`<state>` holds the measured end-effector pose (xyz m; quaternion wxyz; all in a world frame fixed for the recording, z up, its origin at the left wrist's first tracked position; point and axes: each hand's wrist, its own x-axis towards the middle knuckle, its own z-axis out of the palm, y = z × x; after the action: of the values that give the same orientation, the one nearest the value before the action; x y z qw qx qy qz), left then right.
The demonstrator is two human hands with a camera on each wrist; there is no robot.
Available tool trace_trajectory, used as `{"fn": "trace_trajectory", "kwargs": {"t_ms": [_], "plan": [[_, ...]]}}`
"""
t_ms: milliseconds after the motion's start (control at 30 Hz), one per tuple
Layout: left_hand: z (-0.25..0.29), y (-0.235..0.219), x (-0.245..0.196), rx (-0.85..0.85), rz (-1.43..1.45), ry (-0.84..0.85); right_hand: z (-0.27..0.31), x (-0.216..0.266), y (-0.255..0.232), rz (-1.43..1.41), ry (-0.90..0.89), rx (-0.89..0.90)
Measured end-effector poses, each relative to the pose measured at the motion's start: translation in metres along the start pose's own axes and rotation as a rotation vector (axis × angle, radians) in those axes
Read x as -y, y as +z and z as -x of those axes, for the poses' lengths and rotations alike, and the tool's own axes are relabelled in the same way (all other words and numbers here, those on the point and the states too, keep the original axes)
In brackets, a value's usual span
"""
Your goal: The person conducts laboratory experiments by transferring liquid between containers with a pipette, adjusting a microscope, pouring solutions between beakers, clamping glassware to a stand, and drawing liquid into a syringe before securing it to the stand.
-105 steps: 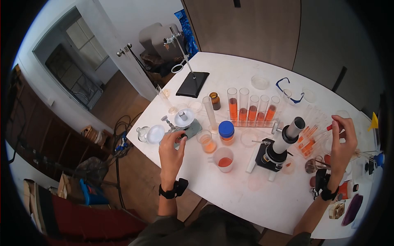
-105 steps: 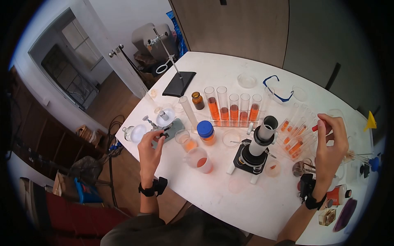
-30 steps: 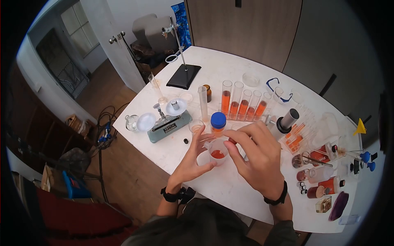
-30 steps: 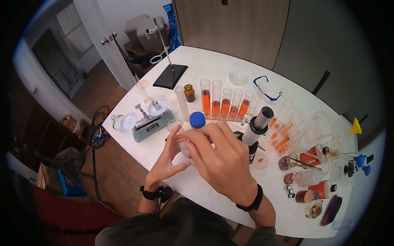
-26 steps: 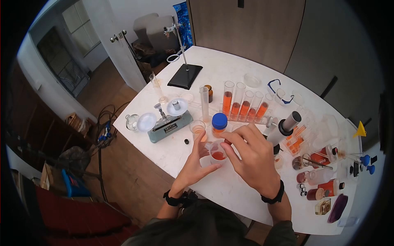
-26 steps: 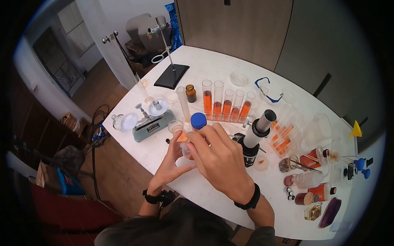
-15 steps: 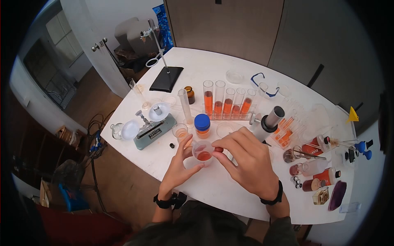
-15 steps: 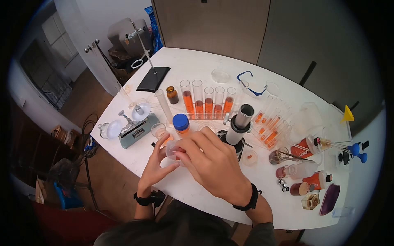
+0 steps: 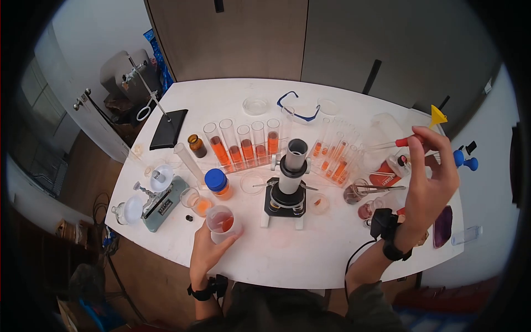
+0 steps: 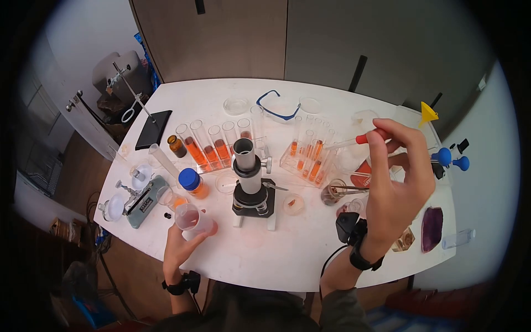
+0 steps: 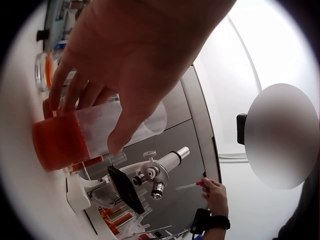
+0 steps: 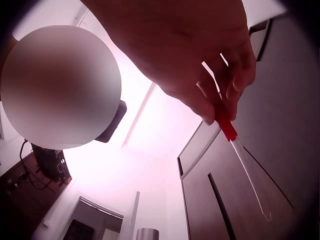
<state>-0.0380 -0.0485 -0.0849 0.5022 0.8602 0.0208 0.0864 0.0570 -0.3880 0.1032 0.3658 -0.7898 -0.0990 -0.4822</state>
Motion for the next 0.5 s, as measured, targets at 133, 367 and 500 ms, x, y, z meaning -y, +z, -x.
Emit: {"fn": "trace_trajectory", "kwargs": {"t_ms": [133,367,500], "plan": [[0.0,0.0,0.004,0.01,-0.007,0.014,-0.009,-0.041,0.014,0.114,0.078,0.068],[0.0,-0.002,-0.001,0.043,0.001,-0.029,-0.014,-0.06,0.024,0.101,0.148,0.092],[0.001,-0.003,-0.002,0.054,0.033,-0.061,-0.013,-0.07,0.032,0.113,0.139,0.117]]}}
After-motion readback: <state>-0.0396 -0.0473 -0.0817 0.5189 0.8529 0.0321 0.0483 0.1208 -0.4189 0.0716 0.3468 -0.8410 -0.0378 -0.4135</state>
